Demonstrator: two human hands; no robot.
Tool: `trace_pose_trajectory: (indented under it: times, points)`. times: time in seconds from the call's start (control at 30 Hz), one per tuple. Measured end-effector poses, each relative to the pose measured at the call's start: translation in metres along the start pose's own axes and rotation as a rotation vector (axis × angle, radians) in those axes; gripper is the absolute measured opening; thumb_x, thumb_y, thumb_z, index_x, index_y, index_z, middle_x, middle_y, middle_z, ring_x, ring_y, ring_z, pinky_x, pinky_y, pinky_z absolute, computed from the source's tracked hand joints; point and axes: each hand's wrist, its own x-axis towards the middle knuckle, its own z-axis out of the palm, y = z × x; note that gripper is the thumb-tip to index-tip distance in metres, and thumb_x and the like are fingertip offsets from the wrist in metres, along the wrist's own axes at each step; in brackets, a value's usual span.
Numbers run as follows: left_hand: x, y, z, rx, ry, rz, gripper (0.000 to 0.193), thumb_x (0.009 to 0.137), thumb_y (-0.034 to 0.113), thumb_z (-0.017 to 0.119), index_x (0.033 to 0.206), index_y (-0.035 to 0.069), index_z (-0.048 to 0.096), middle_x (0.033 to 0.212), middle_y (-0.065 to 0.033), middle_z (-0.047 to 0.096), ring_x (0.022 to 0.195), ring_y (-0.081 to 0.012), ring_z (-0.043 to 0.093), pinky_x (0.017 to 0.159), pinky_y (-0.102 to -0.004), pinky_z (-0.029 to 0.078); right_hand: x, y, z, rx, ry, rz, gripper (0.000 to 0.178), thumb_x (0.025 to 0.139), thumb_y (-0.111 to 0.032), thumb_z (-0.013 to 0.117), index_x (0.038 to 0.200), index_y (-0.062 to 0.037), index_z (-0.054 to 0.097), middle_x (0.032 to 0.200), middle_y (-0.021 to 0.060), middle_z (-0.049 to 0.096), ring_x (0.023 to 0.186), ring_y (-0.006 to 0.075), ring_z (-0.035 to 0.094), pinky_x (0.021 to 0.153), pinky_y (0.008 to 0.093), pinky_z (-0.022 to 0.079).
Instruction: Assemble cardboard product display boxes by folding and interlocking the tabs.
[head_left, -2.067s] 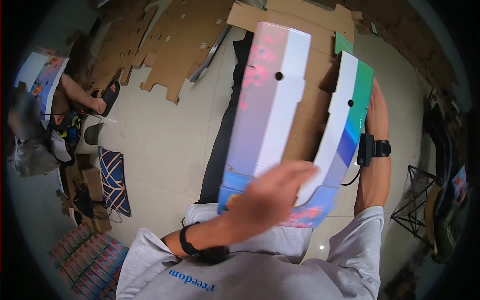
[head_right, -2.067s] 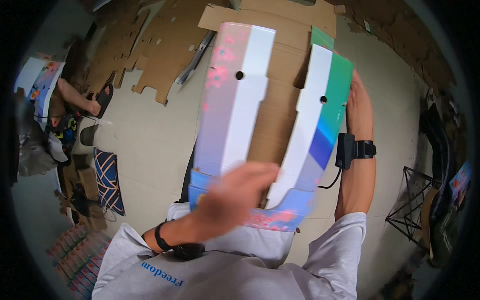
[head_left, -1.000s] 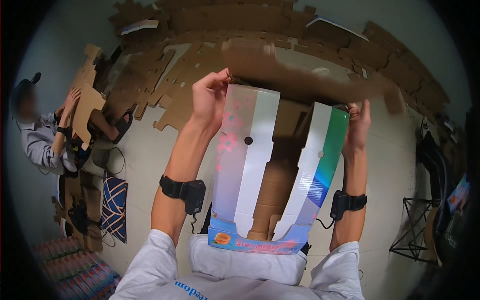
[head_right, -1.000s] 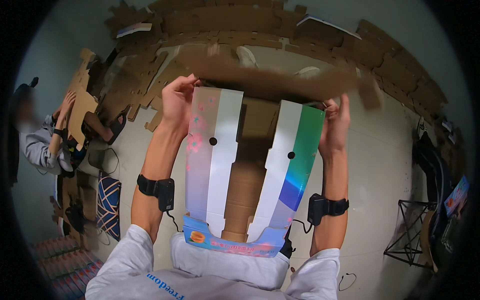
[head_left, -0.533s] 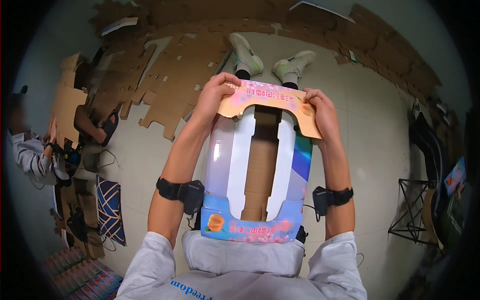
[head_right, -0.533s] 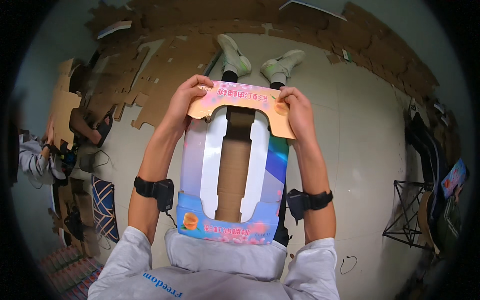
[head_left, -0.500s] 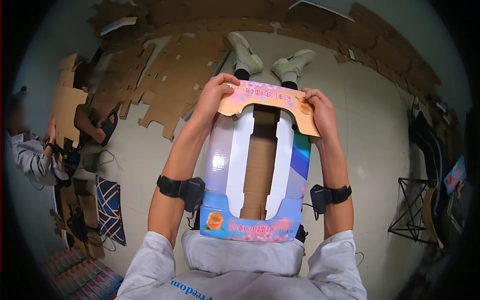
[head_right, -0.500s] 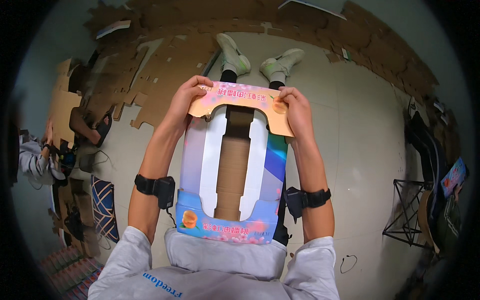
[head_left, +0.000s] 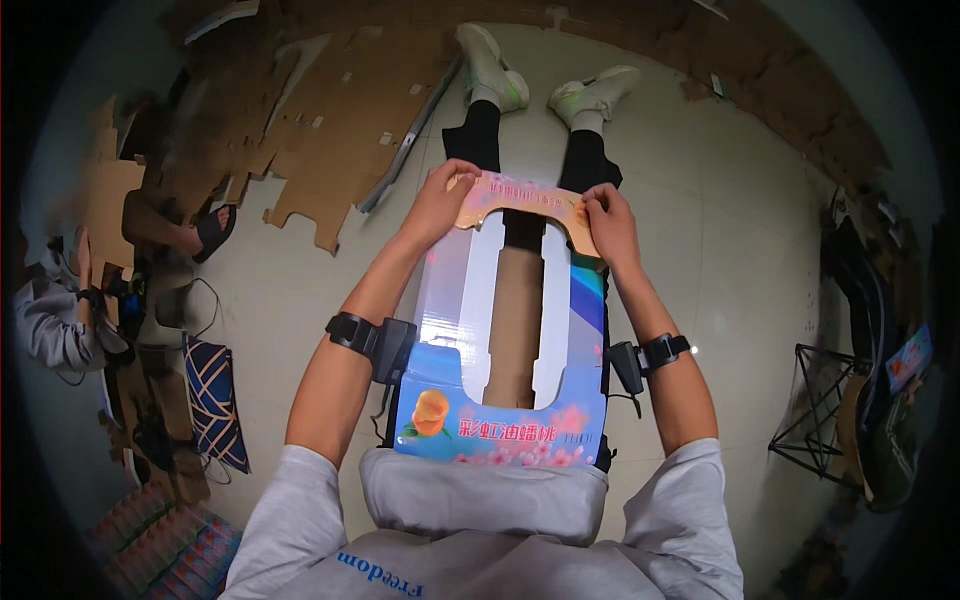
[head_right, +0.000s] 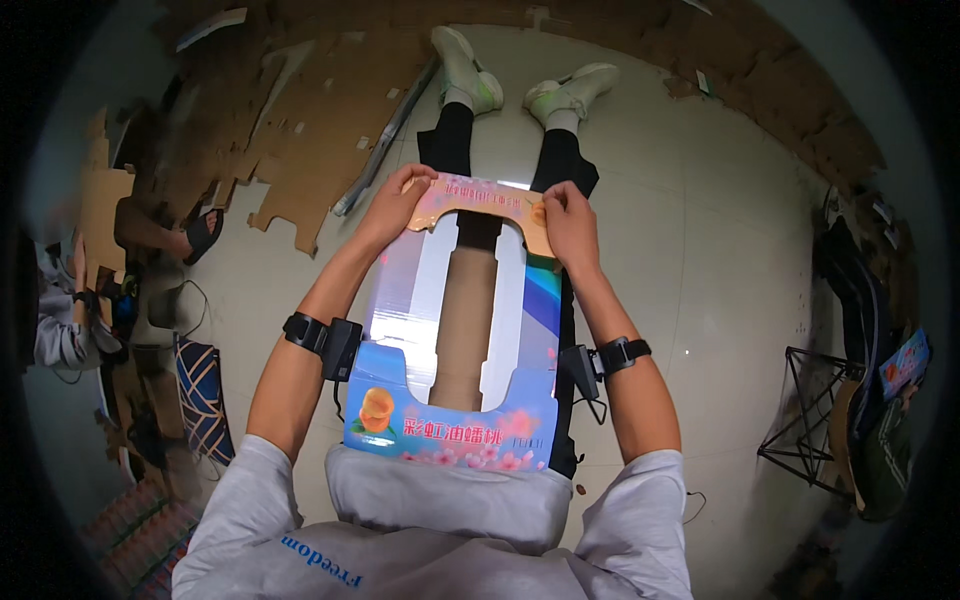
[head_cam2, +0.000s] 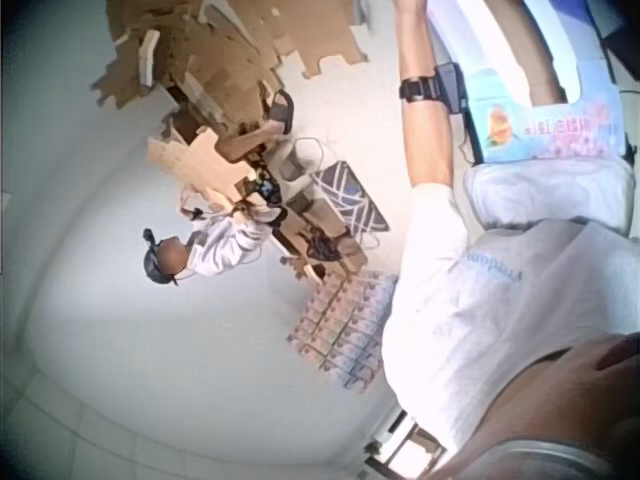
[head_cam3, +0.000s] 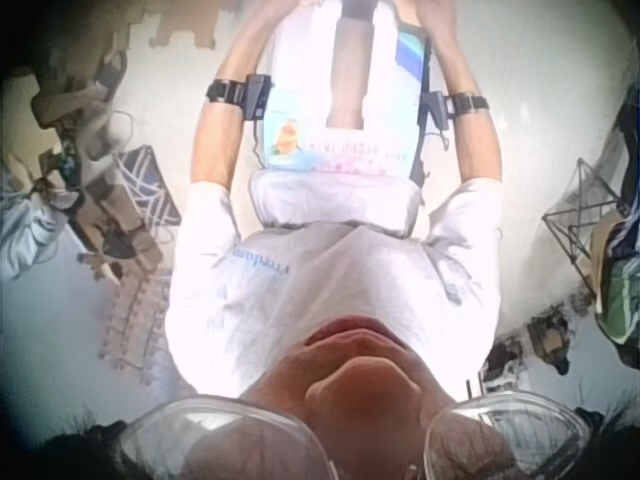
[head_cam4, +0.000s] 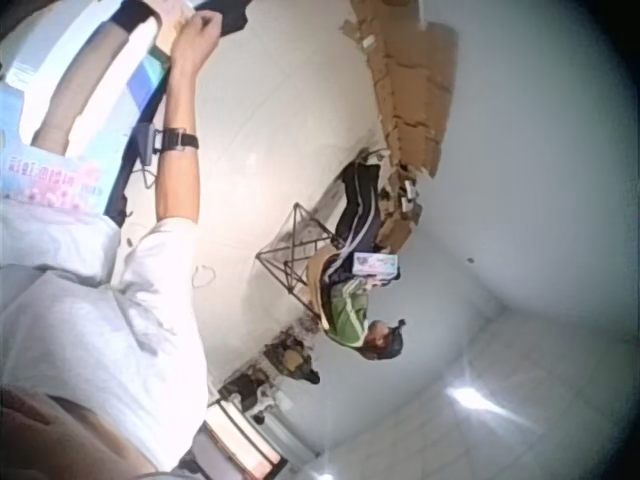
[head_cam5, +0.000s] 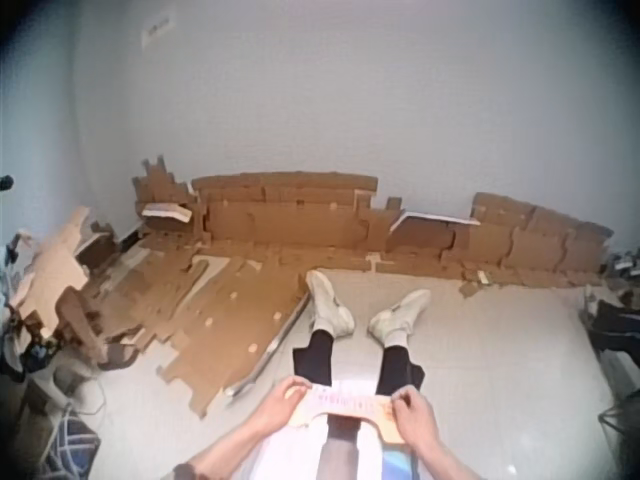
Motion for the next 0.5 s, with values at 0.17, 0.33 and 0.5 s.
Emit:
trace_pose_trajectory:
  times: [0.17, 0.33, 0.5]
  points:
    - [0.005, -0.003, 0.000, -0.011, 0.010, -0.005, 0.024, 0.106, 0.023, 0.058, 0.116, 0.005, 0.070, 0.122, -0.0167, 0.060, 0.117, -0.0266, 0.060, 0.105, -0.0348, 0.047, -0.005, -0.026, 0.000, -0.270, 0.053, -0.117, 0.017, 0.100, -0.012, 0.057, 0.100, 0.0017, 0.066, 0.096, 0.0219, 0.072, 0.089, 0.0383, 0.070, 0.082, 0.0445, 0.054]
    - [0.011, -0.015, -0.003, 0.072, 0.039, 0.077, 0.021, 0.109, 0.018, 0.055, 0.120, 0.004, 0.066, 0.104, -0.0050, 0.067, 0.089, -0.0106, 0.065, 0.077, -0.0247, 0.052, -0.002, -0.040, 0.004, -0.363, 0.088, -0.232, 0.015, 0.097, -0.010, 0.058, 0.094, 0.0016, 0.067, 0.093, 0.0211, 0.070, 0.087, 0.0412, 0.068, 0.081, 0.0486, 0.053]
    - [0.014, -0.020, -0.002, 0.295, 0.176, 0.224, 0.020, 0.107, 0.017, 0.056, 0.113, 0.002, 0.069, 0.108, -0.0084, 0.068, 0.096, -0.0161, 0.066, 0.087, -0.0290, 0.053, -0.005, -0.041, 0.008, -0.326, 0.064, -0.294, 0.009, 0.096, -0.007, 0.061, 0.095, 0.0005, 0.066, 0.092, 0.0203, 0.067, 0.088, 0.0404, 0.067, 0.080, 0.0476, 0.052]
